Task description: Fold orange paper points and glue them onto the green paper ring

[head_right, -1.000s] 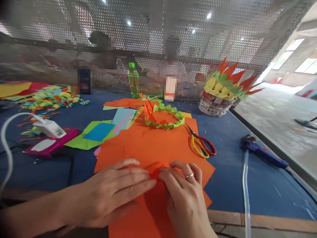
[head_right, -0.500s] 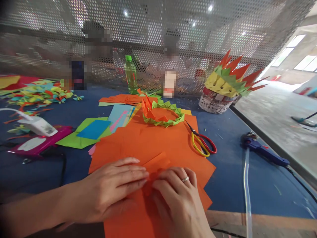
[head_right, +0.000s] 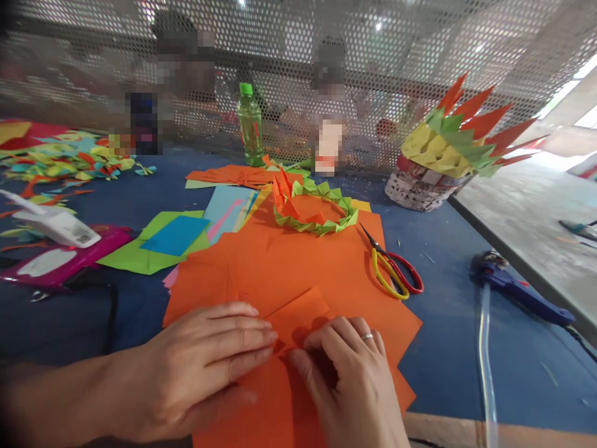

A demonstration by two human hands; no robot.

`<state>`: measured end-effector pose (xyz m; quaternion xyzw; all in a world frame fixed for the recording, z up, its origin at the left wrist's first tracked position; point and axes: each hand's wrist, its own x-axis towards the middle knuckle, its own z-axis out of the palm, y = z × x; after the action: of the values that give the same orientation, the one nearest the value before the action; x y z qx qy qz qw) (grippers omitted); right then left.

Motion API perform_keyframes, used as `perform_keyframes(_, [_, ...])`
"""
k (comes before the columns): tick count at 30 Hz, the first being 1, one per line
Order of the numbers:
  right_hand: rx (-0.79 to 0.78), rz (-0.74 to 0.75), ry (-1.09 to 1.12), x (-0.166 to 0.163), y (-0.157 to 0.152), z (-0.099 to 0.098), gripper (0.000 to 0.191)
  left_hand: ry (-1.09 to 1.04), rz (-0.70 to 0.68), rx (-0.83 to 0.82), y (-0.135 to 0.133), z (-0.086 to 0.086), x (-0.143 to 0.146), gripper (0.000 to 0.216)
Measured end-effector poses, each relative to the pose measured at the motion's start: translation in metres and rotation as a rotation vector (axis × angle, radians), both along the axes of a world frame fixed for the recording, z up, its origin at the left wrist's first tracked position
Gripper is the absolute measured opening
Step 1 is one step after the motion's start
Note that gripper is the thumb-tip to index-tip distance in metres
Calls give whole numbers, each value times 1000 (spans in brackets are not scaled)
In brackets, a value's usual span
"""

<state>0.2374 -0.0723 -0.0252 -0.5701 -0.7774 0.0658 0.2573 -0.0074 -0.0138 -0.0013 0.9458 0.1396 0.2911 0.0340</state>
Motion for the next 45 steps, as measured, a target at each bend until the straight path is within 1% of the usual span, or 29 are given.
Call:
perform_keyframes(3, [34,-20,-77,-2,2,1,25,5,5,-6,-1,0,-1,33])
perform_keyframes(7, [50,-83,-127,-6,2,2,26,8,3,-23,-2,1,-1,33])
perform_keyframes(9, [72,-72,-135,-6,4,1,25,3,11,-33,-2,1,-1,32])
perform_keyframes(12, [103,-11,-146,-4,5,0,23,-2,13,-42,-2,1,-1,33])
perform_keyframes(14, [89,-27,-141,-5,5,0,23,2,15,-46,-2,0,-1,34])
perform_keyframes(19, [9,-141,-98,-13,-1,-1,27,17,35,-49,-3,-1,-1,35])
perform_keyframes(23, [4,-139,-82,-15,-2,-2,25,16,45,-60,-4,1,-1,34])
perform_keyframes(26, [-3,-149,-77,-14,-1,-2,25,28,25,-45,-4,3,-1,34])
perform_keyframes(37, [22,-138,-87,-15,0,-2,24,40,32,-15,-1,5,0,35])
perform_keyframes(41, [32,-131,-76,-15,0,-2,24,104,4,-45,0,6,1,37])
perform_keyframes(45, [9,-130,-54,-14,-1,-2,24,183,-3,-100,1,8,4,39])
